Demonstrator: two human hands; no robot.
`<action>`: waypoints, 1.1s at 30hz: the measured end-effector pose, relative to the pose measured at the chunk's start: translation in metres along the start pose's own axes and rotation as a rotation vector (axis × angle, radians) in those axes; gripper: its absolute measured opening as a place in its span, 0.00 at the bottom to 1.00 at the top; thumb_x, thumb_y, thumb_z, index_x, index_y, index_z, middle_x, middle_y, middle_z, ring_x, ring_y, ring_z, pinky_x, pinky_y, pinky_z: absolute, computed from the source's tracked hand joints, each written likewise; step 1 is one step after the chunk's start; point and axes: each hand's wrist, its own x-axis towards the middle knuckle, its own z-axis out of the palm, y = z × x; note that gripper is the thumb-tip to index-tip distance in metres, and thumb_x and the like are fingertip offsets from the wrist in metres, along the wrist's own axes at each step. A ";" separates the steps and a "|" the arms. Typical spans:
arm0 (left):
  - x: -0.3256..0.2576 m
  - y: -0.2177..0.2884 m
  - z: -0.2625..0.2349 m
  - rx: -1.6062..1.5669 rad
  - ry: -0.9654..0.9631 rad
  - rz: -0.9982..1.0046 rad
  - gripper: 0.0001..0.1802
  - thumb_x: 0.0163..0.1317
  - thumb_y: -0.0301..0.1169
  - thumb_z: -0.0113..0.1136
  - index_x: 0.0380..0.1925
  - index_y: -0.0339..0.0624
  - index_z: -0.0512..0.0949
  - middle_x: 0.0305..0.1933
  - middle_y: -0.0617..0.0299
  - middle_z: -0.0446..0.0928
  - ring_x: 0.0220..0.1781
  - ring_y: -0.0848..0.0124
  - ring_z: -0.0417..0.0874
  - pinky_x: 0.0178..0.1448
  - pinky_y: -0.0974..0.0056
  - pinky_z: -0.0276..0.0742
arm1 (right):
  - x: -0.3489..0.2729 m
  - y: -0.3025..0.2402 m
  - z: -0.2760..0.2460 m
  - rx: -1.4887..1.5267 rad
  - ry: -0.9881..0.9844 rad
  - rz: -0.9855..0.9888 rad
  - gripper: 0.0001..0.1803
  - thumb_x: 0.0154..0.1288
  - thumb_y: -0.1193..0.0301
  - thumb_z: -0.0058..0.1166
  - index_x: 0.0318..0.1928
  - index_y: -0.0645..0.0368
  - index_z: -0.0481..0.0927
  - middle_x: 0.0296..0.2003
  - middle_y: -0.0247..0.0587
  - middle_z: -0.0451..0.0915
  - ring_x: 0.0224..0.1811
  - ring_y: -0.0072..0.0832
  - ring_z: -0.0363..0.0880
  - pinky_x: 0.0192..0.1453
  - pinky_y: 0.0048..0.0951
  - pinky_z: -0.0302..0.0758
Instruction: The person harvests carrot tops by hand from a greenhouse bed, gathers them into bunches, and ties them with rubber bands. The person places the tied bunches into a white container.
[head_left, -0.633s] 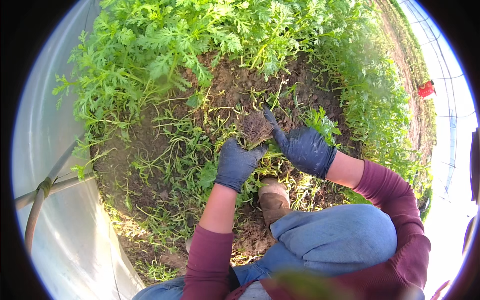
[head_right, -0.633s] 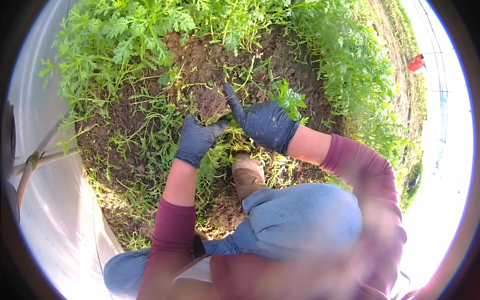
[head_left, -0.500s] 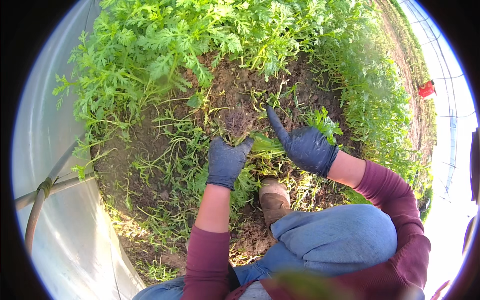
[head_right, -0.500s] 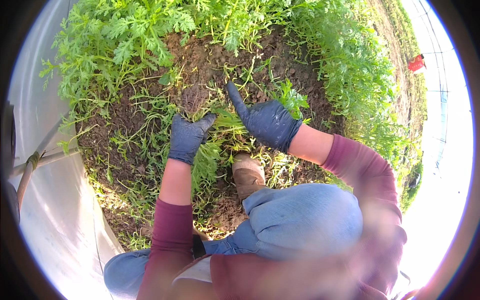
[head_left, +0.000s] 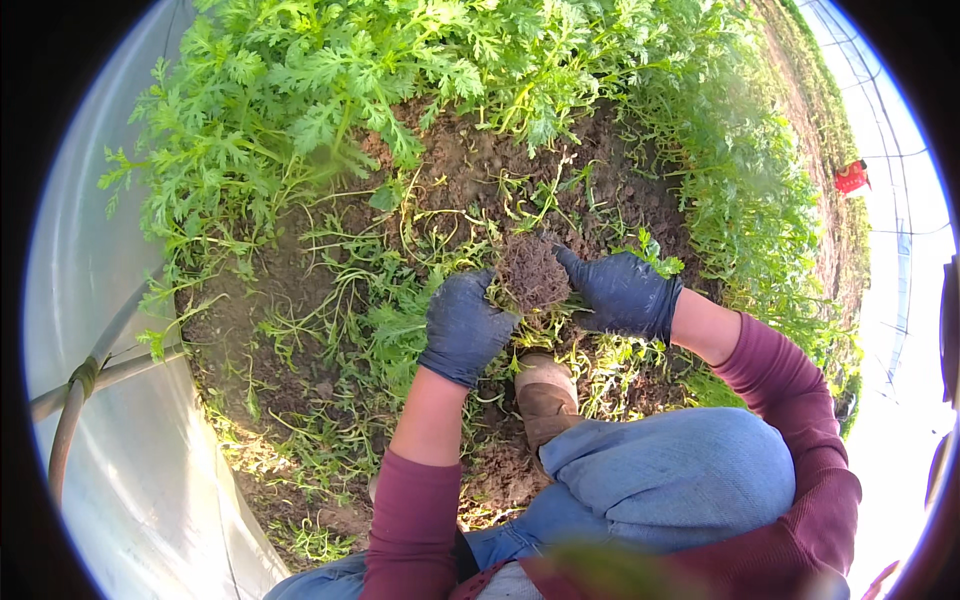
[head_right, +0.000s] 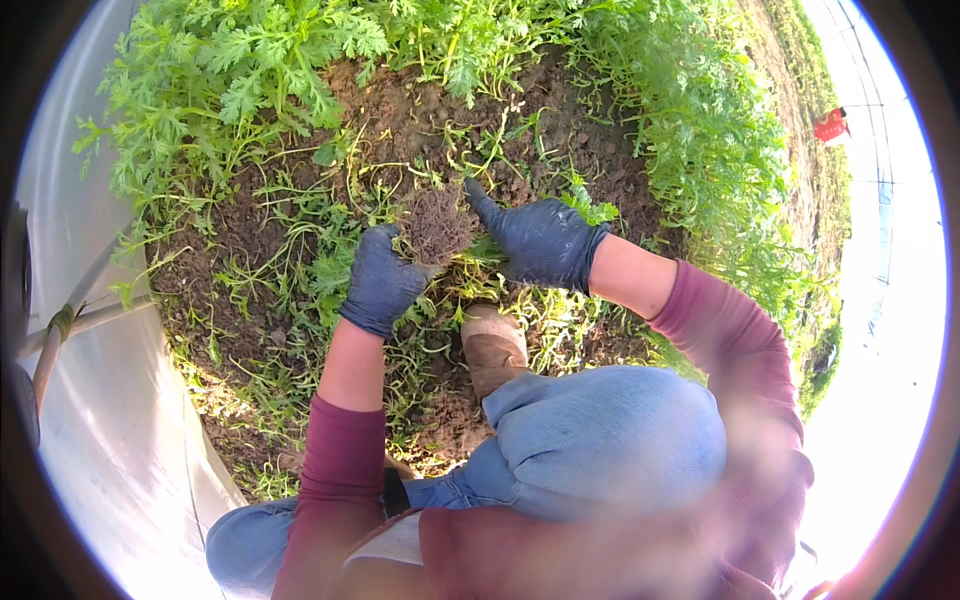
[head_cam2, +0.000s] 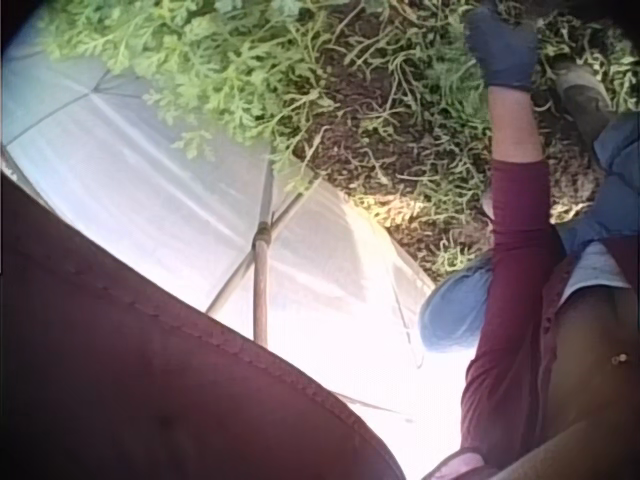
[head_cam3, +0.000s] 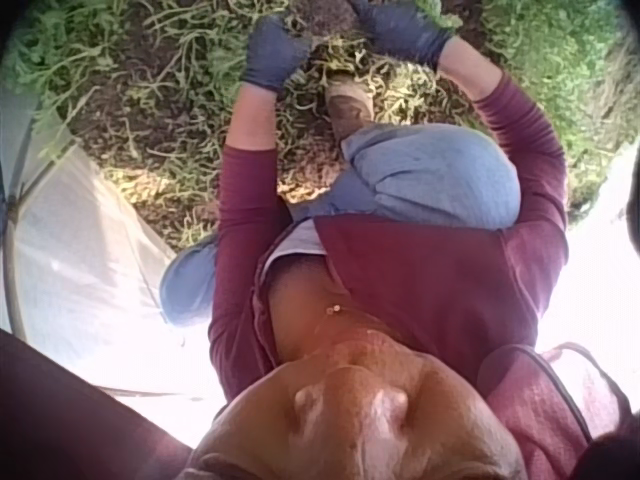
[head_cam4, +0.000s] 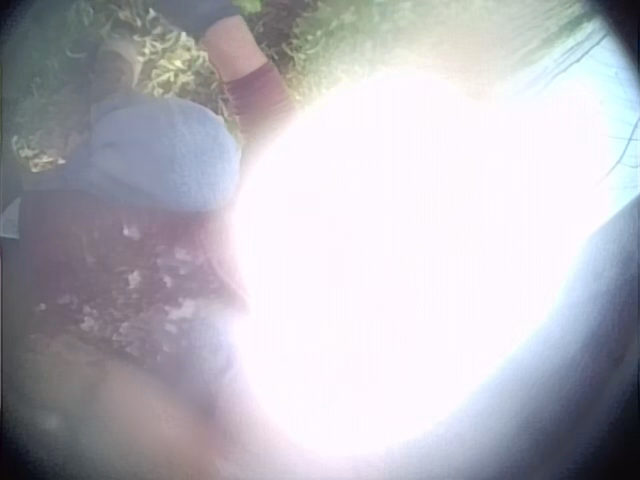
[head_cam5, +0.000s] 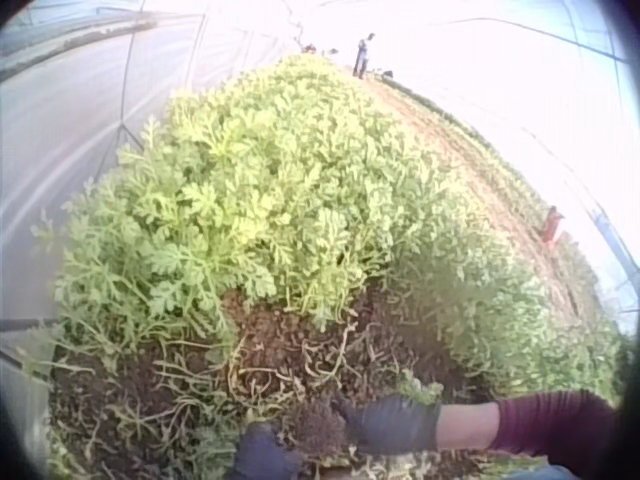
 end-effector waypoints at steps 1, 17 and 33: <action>-0.001 -0.003 0.001 0.034 0.066 0.032 0.21 0.41 0.38 0.67 0.36 0.40 0.81 0.28 0.48 0.79 0.32 0.51 0.80 0.39 0.54 0.76 | 0.001 0.004 0.001 0.050 -0.010 -0.009 0.52 0.48 0.66 0.59 0.68 0.64 0.40 0.24 0.56 0.78 0.25 0.48 0.78 0.28 0.43 0.74; 0.013 -0.017 -0.011 -1.176 -0.246 -0.667 0.17 0.61 0.36 0.54 0.44 0.36 0.79 0.18 0.72 0.62 0.18 0.77 0.62 0.31 0.68 0.69 | -0.006 0.098 0.069 1.942 -0.012 0.107 0.11 0.65 0.67 0.51 0.42 0.61 0.75 0.25 0.33 0.75 0.21 0.20 0.69 0.26 0.22 0.69; -0.008 0.006 0.038 -1.660 -0.262 -0.445 0.19 0.59 0.34 0.59 0.49 0.36 0.74 0.45 0.61 0.77 0.42 0.71 0.78 0.47 0.65 0.75 | 0.005 -0.018 0.034 0.019 0.476 -0.060 0.17 0.59 0.69 0.46 0.47 0.66 0.69 0.27 0.51 0.78 0.28 0.43 0.79 0.28 0.39 0.74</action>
